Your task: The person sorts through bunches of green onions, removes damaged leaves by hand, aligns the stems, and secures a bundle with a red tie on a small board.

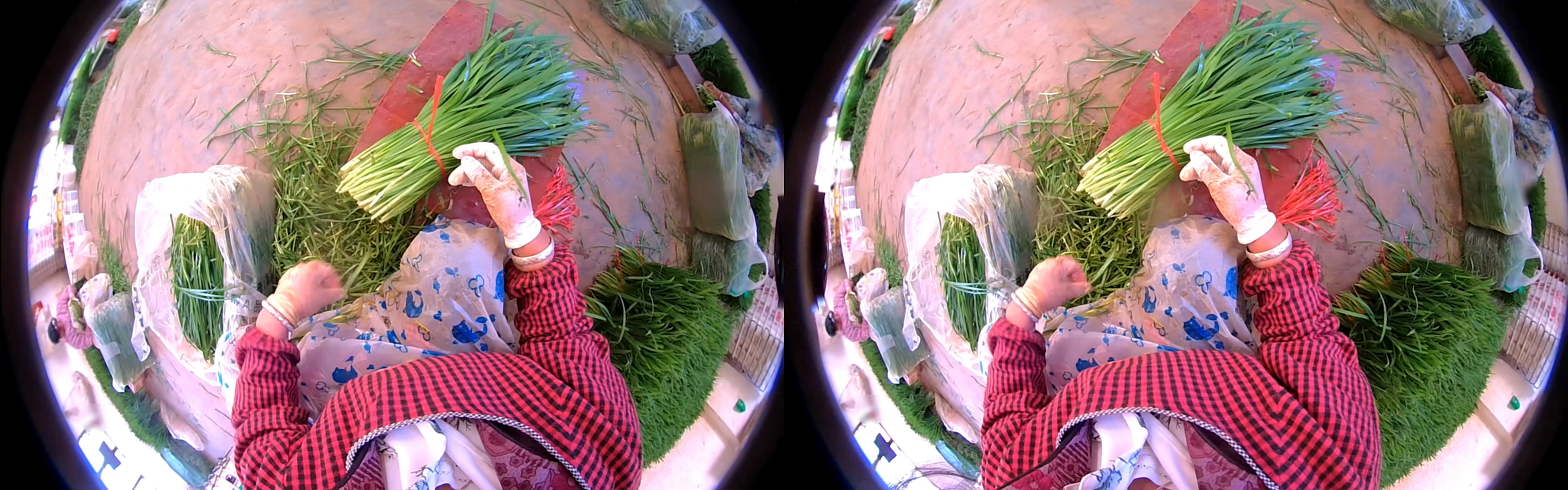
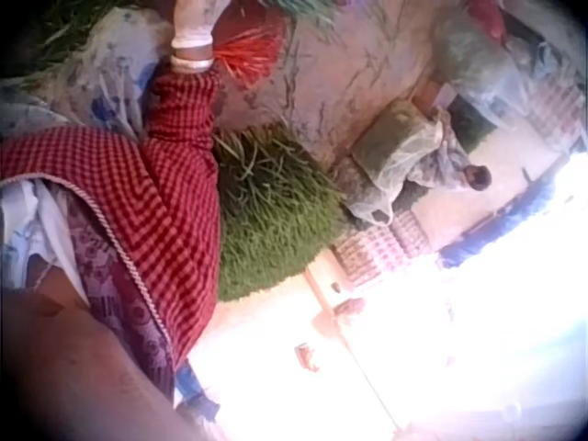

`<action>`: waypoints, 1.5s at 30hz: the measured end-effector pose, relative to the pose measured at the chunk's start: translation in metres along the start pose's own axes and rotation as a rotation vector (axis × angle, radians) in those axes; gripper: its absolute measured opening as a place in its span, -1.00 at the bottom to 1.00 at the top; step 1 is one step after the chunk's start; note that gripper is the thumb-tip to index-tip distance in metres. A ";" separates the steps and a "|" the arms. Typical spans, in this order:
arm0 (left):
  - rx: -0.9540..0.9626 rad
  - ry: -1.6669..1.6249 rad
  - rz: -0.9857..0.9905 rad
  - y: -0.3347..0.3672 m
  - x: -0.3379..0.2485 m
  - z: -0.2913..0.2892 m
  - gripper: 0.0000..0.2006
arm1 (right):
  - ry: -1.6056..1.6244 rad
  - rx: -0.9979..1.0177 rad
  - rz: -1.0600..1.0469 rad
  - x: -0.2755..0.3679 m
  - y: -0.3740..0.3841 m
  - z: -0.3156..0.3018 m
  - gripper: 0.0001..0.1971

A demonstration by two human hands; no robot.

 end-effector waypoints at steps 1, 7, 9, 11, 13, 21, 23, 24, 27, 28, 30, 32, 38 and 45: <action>0.063 0.389 -0.132 -0.006 0.030 0.012 -0.72 | -0.024 0.012 -0.032 0.006 0.000 0.005 -0.76; -0.803 -0.136 -0.025 -0.021 0.010 -0.096 -0.66 | -0.174 0.099 0.102 0.025 0.020 0.047 -0.50; -0.960 -0.164 0.152 -0.006 -0.056 -0.144 -0.57 | -0.180 0.099 0.113 0.020 0.029 0.041 -0.69; -0.954 -0.039 0.295 0.012 -0.115 -0.167 -0.27 | -0.157 0.054 0.079 0.021 0.026 0.032 -0.73; -0.889 0.196 0.370 0.045 -0.165 -0.164 0.09 | -0.130 0.040 0.094 0.007 0.016 0.015 -0.68; -0.537 0.157 0.304 0.100 -0.209 -0.107 0.29 | -0.045 0.035 0.246 -0.015 -0.035 -0.024 -0.67; -0.520 0.063 0.279 0.103 -0.207 -0.094 0.21 | -0.005 0.050 0.243 -0.018 -0.037 -0.020 -0.70; -0.469 0.074 0.215 0.104 -0.210 -0.087 0.17 | 0.087 0.026 0.193 -0.007 -0.032 -0.012 -0.68; -0.606 0.125 0.319 0.116 -0.200 -0.061 -0.09 | -0.092 0.007 -0.319 0.049 0.005 0.042 -0.70; -0.586 -0.007 0.314 0.114 -0.202 -0.069 -0.13 | -0.166 0.030 -0.372 0.056 0.013 0.056 -0.72; -0.554 -0.376 0.332 0.109 -0.192 -0.085 -0.20 | -0.126 0.092 -0.333 0.071 0.008 0.077 -0.77; -0.491 -0.902 0.382 0.095 -0.179 -0.112 -0.25 | -0.004 0.229 -0.220 0.105 -0.006 0.093 -0.79; -0.523 -1.438 0.621 0.049 -0.217 -0.181 -0.34 | 0.137 -0.184 -0.067 0.114 -0.033 -0.031 -0.77; -0.634 -1.442 0.774 0.026 -0.175 -0.226 -0.58 | -0.339 0.002 -0.675 0.203 -0.038 -0.001 0.14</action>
Point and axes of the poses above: each hand's wrist, its own y-axis towards the middle knuckle, its own z-axis out of the palm, x = y × z, the point moved 8 cm from there along y, towards the middle knuckle, and after that the axes turned 10 degrees about -x, right-handed, at the moved point
